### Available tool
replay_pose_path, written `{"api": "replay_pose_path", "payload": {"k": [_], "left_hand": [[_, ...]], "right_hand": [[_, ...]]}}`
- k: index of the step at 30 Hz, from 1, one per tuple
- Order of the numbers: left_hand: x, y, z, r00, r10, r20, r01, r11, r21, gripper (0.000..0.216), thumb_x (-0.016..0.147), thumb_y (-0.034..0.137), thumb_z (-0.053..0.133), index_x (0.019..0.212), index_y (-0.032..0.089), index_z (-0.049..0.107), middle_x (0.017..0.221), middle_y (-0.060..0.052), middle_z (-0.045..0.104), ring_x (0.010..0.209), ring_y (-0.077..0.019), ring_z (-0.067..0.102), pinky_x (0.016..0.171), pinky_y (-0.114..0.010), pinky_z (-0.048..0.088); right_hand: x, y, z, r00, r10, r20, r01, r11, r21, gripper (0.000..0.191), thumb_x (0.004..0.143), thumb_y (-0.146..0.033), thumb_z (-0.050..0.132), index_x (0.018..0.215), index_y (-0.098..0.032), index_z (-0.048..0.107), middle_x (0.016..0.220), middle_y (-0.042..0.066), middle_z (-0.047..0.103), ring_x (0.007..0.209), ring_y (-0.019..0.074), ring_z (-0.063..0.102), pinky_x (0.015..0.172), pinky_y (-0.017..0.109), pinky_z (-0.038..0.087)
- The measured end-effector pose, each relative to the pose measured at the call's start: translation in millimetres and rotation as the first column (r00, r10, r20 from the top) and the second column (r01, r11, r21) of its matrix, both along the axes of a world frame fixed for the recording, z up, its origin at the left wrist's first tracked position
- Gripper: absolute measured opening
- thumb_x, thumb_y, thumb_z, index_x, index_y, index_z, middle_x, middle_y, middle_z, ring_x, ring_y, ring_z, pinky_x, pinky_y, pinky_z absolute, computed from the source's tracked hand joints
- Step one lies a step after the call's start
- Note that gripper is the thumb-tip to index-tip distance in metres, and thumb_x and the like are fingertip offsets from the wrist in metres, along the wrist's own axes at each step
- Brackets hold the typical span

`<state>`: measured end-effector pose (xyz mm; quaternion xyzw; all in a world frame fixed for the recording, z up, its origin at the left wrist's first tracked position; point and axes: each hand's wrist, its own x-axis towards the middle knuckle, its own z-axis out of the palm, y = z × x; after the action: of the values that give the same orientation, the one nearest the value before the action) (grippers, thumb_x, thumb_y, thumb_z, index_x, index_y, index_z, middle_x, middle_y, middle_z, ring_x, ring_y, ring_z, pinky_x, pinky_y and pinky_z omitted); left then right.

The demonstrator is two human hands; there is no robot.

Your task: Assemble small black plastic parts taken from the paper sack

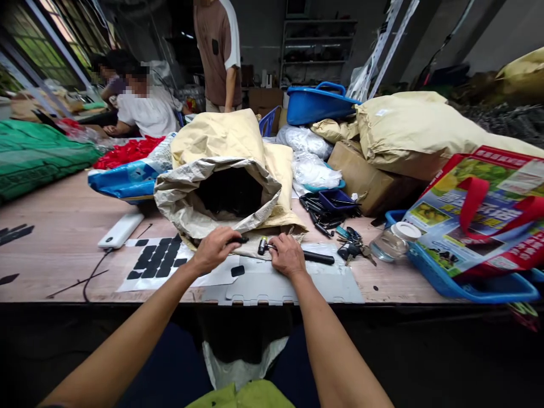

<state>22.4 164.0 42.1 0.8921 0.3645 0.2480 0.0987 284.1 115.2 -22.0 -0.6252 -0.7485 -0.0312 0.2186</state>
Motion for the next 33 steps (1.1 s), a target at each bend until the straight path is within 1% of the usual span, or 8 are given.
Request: {"api": "replay_pose_path", "payload": {"k": [4, 7, 9, 12, 16, 23, 28, 33], "left_hand": [[2, -31, -36.1, 0.998, -0.069, -0.01, 0.067, 0.991, -0.119, 0.013, 0.096, 0.029, 0.061, 0.106, 0.022, 0.066, 0.098, -0.005, 0.066, 0.094, -0.0228, 0.056, 0.086, -0.035, 0.045], [3, -34, -59.5, 0.999, -0.006, 0.045, 0.012, 0.989, -0.149, 0.017, 0.095, 0.028, 0.061, 0.109, 0.022, 0.068, 0.099, -0.006, 0.064, 0.095, -0.0237, 0.055, 0.088, -0.037, 0.045], [3, -32, -67.1, 0.992, 0.048, 0.113, -0.028, 0.986, -0.167, 0.02, 0.093, 0.029, 0.064, 0.111, 0.022, 0.069, 0.1, -0.007, 0.064, 0.096, -0.0238, 0.055, 0.089, -0.038, 0.044], [2, -29, -68.9, 0.978, 0.093, 0.188, -0.05, 0.974, -0.222, 0.02, 0.088, 0.031, 0.071, 0.106, 0.022, 0.071, 0.1, -0.006, 0.066, 0.096, -0.0234, 0.056, 0.09, -0.038, 0.044], [0, -26, -68.1, 0.974, 0.127, 0.186, -0.067, 0.952, -0.299, 0.017, 0.083, 0.033, 0.075, 0.095, 0.022, 0.073, 0.097, -0.005, 0.067, 0.096, -0.0232, 0.056, 0.088, -0.036, 0.044], [0, -22, -69.1, 0.972, 0.151, 0.178, -0.081, 0.933, -0.351, 0.016, 0.081, 0.031, 0.077, 0.095, 0.023, 0.074, 0.097, -0.003, 0.067, 0.097, -0.0222, 0.057, 0.086, -0.033, 0.045], [0, -23, -69.2, 0.973, 0.143, 0.181, -0.074, 0.938, -0.339, 0.017, 0.081, 0.031, 0.078, 0.097, 0.024, 0.077, 0.095, -0.003, 0.067, 0.096, -0.0222, 0.057, 0.087, -0.033, 0.044], [0, -24, -71.0, 0.964, 0.141, 0.226, -0.061, 0.943, -0.327, 0.017, 0.082, 0.032, 0.078, 0.098, 0.026, 0.079, 0.091, -0.003, 0.067, 0.094, -0.0215, 0.056, 0.086, -0.032, 0.044]], "right_hand": [[0, 0, -0.5, 1.0, -0.007, 0.007, 0.007, 1.0, -0.002, 0.013, 0.088, -0.026, 0.062, 0.101, -0.024, 0.065, 0.099, 0.005, 0.059, 0.095, 0.0213, 0.048, 0.086, 0.033, 0.036], [0, 0, -0.4, 1.0, -0.009, 0.011, 0.009, 1.0, -0.001, 0.013, 0.088, -0.027, 0.061, 0.1, -0.024, 0.065, 0.098, 0.005, 0.059, 0.095, 0.0215, 0.048, 0.086, 0.032, 0.036], [0, -1, -0.2, 1.0, -0.007, 0.009, 0.007, 1.0, 0.0, 0.012, 0.088, -0.027, 0.062, 0.1, -0.024, 0.065, 0.098, 0.005, 0.059, 0.095, 0.0216, 0.048, 0.086, 0.032, 0.036], [-1, -1, 0.1, 1.0, -0.01, -0.001, 0.01, 1.0, 0.005, 0.013, 0.087, -0.026, 0.063, 0.1, -0.023, 0.064, 0.099, 0.005, 0.059, 0.094, 0.0216, 0.048, 0.086, 0.033, 0.037], [0, 0, -0.5, 1.0, -0.002, -0.002, 0.002, 1.0, 0.017, 0.011, 0.088, -0.026, 0.063, 0.098, -0.022, 0.064, 0.098, 0.006, 0.06, 0.094, 0.022, 0.049, 0.085, 0.034, 0.037], [3, -2, 11.3, 0.99, 0.12, -0.071, -0.12, 0.993, 0.002, 0.014, 0.094, -0.023, 0.055, 0.102, -0.022, 0.066, 0.097, 0.005, 0.062, 0.095, 0.0206, 0.054, 0.087, 0.032, 0.042], [-21, -21, 26.6, 0.957, 0.208, -0.201, -0.211, 0.977, 0.005, 0.023, 0.101, -0.027, 0.046, 0.114, -0.023, 0.065, 0.1, 0.005, 0.062, 0.095, 0.0176, 0.059, 0.087, 0.028, 0.046], [-44, -36, 32.0, 0.944, 0.251, -0.213, -0.255, 0.967, 0.008, 0.026, 0.102, -0.029, 0.046, 0.119, -0.025, 0.066, 0.096, 0.005, 0.063, 0.095, 0.0183, 0.06, 0.086, 0.028, 0.049]]}}
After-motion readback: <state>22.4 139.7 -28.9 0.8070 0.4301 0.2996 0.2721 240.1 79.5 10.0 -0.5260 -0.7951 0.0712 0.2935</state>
